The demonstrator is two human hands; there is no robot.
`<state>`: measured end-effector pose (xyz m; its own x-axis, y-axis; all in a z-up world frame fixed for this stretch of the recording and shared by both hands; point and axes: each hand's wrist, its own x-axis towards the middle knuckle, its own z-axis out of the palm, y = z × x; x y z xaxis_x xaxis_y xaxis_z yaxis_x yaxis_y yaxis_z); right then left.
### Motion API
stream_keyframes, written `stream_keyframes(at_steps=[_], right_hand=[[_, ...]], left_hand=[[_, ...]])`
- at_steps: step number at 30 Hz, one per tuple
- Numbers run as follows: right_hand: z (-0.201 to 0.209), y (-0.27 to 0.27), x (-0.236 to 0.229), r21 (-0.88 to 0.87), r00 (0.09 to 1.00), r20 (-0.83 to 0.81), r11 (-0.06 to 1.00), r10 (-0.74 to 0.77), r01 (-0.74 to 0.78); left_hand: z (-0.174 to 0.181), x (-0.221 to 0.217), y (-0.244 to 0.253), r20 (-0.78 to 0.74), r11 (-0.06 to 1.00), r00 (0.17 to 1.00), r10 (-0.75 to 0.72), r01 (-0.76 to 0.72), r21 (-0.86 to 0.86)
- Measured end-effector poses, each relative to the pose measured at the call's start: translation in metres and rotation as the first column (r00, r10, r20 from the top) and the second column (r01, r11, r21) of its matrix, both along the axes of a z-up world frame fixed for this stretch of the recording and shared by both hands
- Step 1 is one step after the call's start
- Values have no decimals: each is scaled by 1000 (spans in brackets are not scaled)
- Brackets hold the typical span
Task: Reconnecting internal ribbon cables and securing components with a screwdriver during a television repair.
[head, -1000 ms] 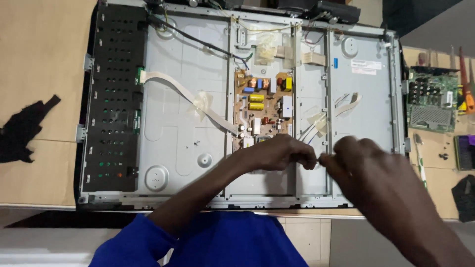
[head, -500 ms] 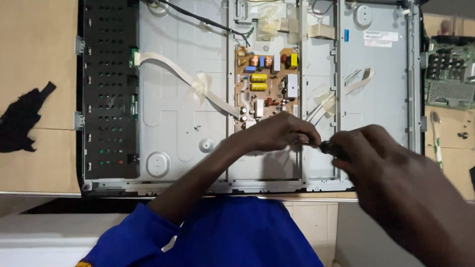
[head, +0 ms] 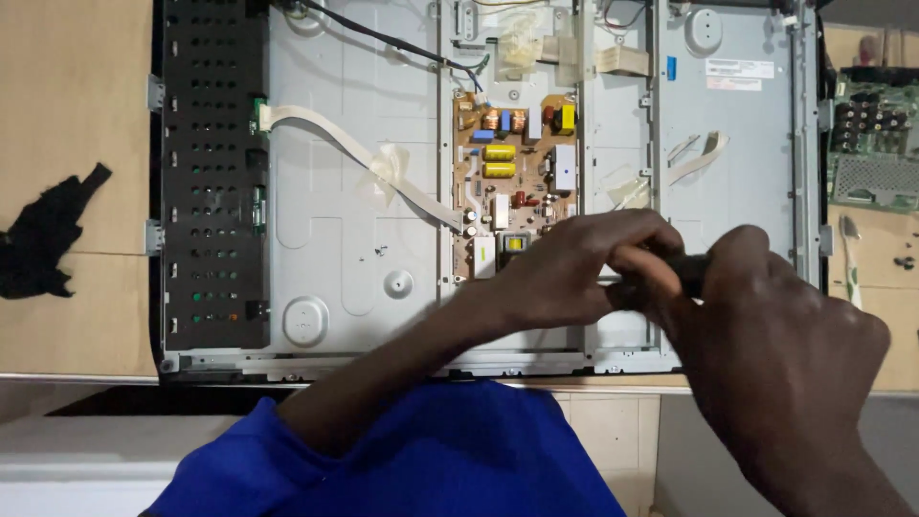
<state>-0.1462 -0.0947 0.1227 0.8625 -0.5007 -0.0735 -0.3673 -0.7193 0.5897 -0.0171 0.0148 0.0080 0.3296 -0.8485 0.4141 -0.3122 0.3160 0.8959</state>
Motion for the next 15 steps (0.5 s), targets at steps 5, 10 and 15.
stream_keyframes(at_steps=[5, 10, 15], right_hand=[[33, -8, 6, 559, 1000, -16, 829, 11, 0], [30, -13, -11, 467, 984, 137, 868, 114, -166], [31, -9, -11, 415, 986, 130, 897, 105, -150]], left_hand=[[4, 1, -3, -41, 998, 997, 61, -62, -28], [10, -1, 1, -201, 995, 975, -96, 92, -30], [2, 3, 1, -41, 995, 994, -99, 99, 15]])
